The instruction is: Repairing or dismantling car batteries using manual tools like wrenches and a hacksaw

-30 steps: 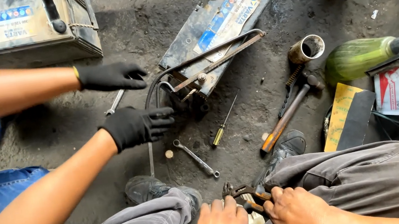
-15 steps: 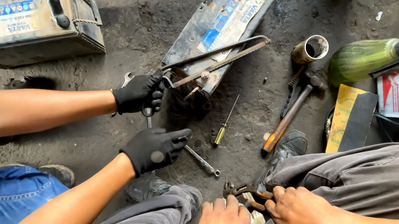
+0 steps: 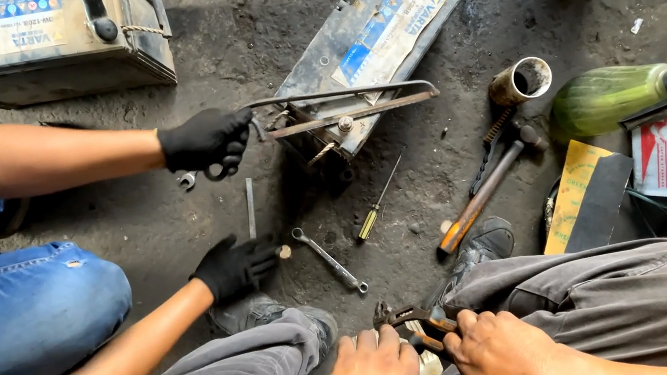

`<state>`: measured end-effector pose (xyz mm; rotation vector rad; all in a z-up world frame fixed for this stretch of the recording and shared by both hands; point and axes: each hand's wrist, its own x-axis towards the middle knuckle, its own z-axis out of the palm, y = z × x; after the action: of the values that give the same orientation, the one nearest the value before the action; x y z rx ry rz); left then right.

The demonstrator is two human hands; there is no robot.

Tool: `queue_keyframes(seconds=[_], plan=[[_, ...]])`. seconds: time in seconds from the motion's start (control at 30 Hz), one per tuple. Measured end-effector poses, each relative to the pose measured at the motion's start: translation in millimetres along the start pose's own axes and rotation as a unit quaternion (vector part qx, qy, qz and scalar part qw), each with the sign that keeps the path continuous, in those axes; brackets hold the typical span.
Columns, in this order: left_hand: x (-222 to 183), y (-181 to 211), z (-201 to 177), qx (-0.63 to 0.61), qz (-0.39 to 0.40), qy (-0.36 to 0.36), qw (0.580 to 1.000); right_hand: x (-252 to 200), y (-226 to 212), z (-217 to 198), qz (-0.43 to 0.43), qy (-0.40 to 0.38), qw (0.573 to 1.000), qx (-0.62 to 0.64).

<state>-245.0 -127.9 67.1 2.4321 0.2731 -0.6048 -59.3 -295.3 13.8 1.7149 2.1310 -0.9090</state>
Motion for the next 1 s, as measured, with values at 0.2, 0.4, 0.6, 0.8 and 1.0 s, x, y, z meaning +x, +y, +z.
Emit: queue_keyframes(seconds=[0.2, 0.4, 0.6, 0.8, 1.0], plan=[[1, 1, -2, 0.002, 0.001, -0.012, 1.000, 0, 0, -1, 0.014, -0.042, 0.999, 0.023], [-1, 0, 2, 0.009, 0.004, 0.001, 1.000, 0, 0, -3, 0.007, -0.030, 0.999, 0.013], [0, 0, -2, 0.003, 0.004, -0.021, 1.000, 0, -1, -5, 0.007, -0.032, 0.999, 0.008], [0, 1, 0, 0.007, 0.004, -0.007, 1.000, -1, -1, -6, 0.010, -0.047, 0.998, 0.028], [-1, 1, 3, 0.016, 0.000, 0.012, 1.000, -1, -1, -6, 0.011, -0.054, 0.998, 0.027]])
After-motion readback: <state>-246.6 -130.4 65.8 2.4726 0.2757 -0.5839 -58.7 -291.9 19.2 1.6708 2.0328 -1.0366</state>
